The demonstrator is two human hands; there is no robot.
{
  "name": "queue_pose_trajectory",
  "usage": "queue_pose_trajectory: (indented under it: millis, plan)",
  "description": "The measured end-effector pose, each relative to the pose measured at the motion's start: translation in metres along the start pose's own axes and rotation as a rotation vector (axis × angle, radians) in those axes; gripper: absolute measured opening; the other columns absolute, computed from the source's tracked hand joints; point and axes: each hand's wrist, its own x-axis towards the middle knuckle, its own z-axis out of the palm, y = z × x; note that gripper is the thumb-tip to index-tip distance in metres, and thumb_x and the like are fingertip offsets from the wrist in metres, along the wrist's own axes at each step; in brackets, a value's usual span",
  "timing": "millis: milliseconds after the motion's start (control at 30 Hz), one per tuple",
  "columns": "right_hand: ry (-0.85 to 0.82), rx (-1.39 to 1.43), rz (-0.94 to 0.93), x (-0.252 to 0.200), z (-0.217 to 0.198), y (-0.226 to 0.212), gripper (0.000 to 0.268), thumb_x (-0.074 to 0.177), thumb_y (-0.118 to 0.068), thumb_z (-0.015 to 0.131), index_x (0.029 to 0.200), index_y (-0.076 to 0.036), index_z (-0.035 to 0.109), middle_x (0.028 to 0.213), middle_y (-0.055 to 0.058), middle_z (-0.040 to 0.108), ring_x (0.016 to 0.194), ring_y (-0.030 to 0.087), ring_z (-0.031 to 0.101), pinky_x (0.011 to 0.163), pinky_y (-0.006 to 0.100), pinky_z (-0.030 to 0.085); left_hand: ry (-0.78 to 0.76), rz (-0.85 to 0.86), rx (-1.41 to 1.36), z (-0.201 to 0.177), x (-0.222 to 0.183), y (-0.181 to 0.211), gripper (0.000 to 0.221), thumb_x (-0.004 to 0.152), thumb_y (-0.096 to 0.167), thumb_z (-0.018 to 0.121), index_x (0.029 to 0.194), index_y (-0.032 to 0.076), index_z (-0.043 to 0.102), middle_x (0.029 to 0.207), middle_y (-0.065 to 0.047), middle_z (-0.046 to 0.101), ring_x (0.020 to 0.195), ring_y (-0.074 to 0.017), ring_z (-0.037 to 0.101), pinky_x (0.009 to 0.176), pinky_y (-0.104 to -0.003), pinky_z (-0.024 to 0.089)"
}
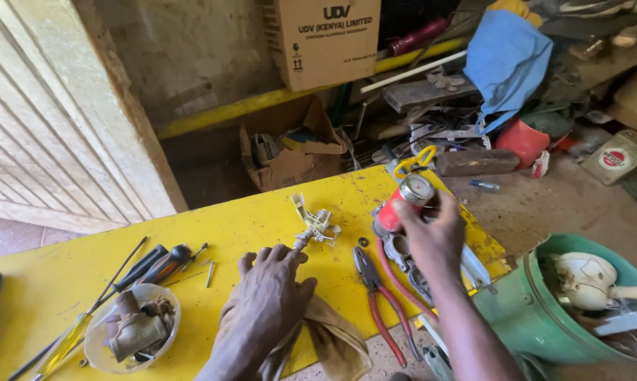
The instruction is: The person assembles a small metal valve by hand, inserting a black rubber seal into a brass fitting and tightening it. They then wipe a red cylindrical component with a cloth and place it on the table.
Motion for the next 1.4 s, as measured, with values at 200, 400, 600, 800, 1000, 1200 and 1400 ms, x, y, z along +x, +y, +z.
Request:
queue_pose_trajectory:
  millis: [200,400,600,800,1000,1200,1400]
  plan:
    - [0.049,-0.237,-0.131,0.038,0.031,0.047,0.055,0.085,-0.059,0.08,0.115,-0.016,0.067,0.111,0.008,0.078,0.104,0.032,0.071,0.088,0.052,0.052,0.213,0.13,-0.064,0.015,0.007,-0.003,0.031,0.097,0.039,0.062,0.121,0.028,0.078,0.12,0.001,0.076,0.109,-0.0257,0.065,0.102,-0.048,0.038]
    - [0.199,-0.101,-0.557,-0.002,0.016,0.007,0.055,0.08,-0.055,0.08,0.112,-0.012,0.067,0.104,0.009,0.075,0.093,0.031,0.067,0.075,0.045,0.048,0.123,0.068,-0.287,-0.016,-0.007,0.02,0.042,0.097,0.044,0.066,0.136,0.027,0.071,0.135,0.001,0.073,0.121,-0.0256,0.067,0.096,-0.047,0.055]
    - [-0.034,0.089,-0.966,-0.057,0.053,-0.003,0.052,0.077,-0.037,0.094,0.115,-0.011,0.069,0.104,0.006,0.072,0.09,0.023,0.07,0.077,0.033,0.056,0.292,0.232,-0.68,-0.004,-0.011,0.027,0.075,0.082,0.023,0.086,0.147,0.012,0.05,0.147,-0.015,0.062,0.134,-0.0294,0.064,0.113,-0.048,0.055]
    - [-0.235,0.004,-1.094,-0.08,0.068,-0.007,0.07,0.087,-0.06,0.076,0.139,-0.015,0.065,0.125,0.007,0.07,0.117,0.026,0.071,0.094,0.041,0.061,0.333,-0.189,-0.877,-0.014,-0.008,-0.001,0.057,0.084,0.032,0.079,0.139,0.018,0.068,0.147,-0.005,0.068,0.133,-0.0222,0.066,0.118,-0.041,0.049]
    - [-0.408,-0.246,-0.631,-0.027,0.013,0.0,0.083,0.087,-0.08,0.035,0.113,-0.015,0.081,0.112,0.004,0.082,0.1,0.019,0.077,0.079,0.034,0.059,0.387,-0.354,-0.829,-0.03,-0.005,0.003,0.08,0.069,0.057,0.082,0.137,0.018,0.065,0.132,-0.007,0.066,0.108,-0.02,0.065,0.084,-0.038,0.058]
    - [-0.615,-1.063,0.237,-0.014,-0.05,0.01,0.036,0.101,-0.05,0.068,0.127,-0.026,0.074,0.131,-0.001,0.076,0.118,0.018,0.073,0.099,0.036,0.055,0.406,-0.326,-0.798,-0.037,-0.006,0.007,0.052,0.074,0.056,0.075,0.109,0.018,0.08,0.114,-0.003,0.081,0.107,-0.0193,0.071,0.091,-0.042,0.054]
    - [-0.624,-1.01,0.196,-0.023,-0.066,0.019,0.011,0.098,-0.029,0.06,0.103,-0.025,0.069,0.09,-0.005,0.066,0.079,0.01,0.057,0.073,0.032,0.043,0.377,-0.302,-0.772,-0.026,-0.006,0.007,0.052,0.075,0.052,0.081,0.111,0.015,0.076,0.117,-0.008,0.081,0.111,-0.0233,0.072,0.102,-0.046,0.053]
